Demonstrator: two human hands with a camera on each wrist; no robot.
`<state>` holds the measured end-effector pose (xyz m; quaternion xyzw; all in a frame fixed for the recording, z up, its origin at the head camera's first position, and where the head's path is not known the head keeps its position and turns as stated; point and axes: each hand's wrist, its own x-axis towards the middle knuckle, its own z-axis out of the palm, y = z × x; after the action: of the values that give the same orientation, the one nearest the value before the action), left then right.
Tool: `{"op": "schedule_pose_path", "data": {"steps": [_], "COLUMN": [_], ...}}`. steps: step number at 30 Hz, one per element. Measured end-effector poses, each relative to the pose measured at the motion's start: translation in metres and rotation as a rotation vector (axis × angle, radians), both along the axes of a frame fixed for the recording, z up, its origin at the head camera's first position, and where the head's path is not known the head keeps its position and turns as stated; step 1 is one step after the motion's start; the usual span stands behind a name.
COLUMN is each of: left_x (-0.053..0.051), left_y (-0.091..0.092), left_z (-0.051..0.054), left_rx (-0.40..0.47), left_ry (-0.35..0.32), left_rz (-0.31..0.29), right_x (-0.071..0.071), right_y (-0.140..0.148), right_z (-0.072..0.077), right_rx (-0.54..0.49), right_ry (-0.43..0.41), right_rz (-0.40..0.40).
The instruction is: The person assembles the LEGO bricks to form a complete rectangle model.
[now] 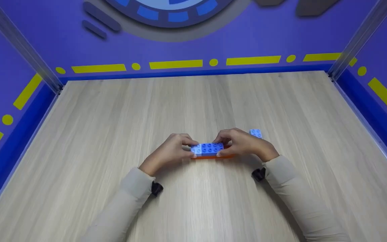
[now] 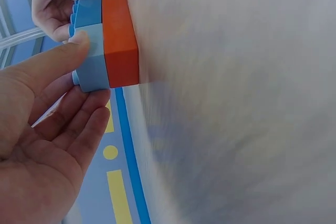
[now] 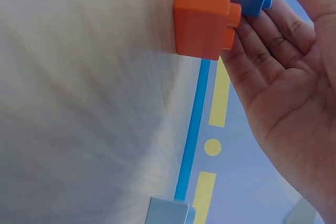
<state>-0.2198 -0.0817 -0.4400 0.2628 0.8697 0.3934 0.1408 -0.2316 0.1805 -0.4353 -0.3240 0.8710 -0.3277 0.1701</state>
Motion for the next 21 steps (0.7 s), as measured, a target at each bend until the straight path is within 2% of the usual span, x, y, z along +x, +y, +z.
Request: {"op": "schedule_pose_path", "data": {"steps": [14,21], "left_x": [-0.0013,-0.0006], "left_y": [-0.0024,-0.0045], "left_z": [-0.0037,-0.0081], "left_rx": [0.034,0.078], "left_ry": [-0.067,-0.093], "left_rz": [0.033,0.040], "right_x": [-0.0004,0.0015], "right_y": [-0.0021,-0.0026], "right_z": [0.0015,0.0030], "right_rx": [0.019,0.039], "right_ry": [0.002,0.025], "right_rz": [0.005,0.007]}}
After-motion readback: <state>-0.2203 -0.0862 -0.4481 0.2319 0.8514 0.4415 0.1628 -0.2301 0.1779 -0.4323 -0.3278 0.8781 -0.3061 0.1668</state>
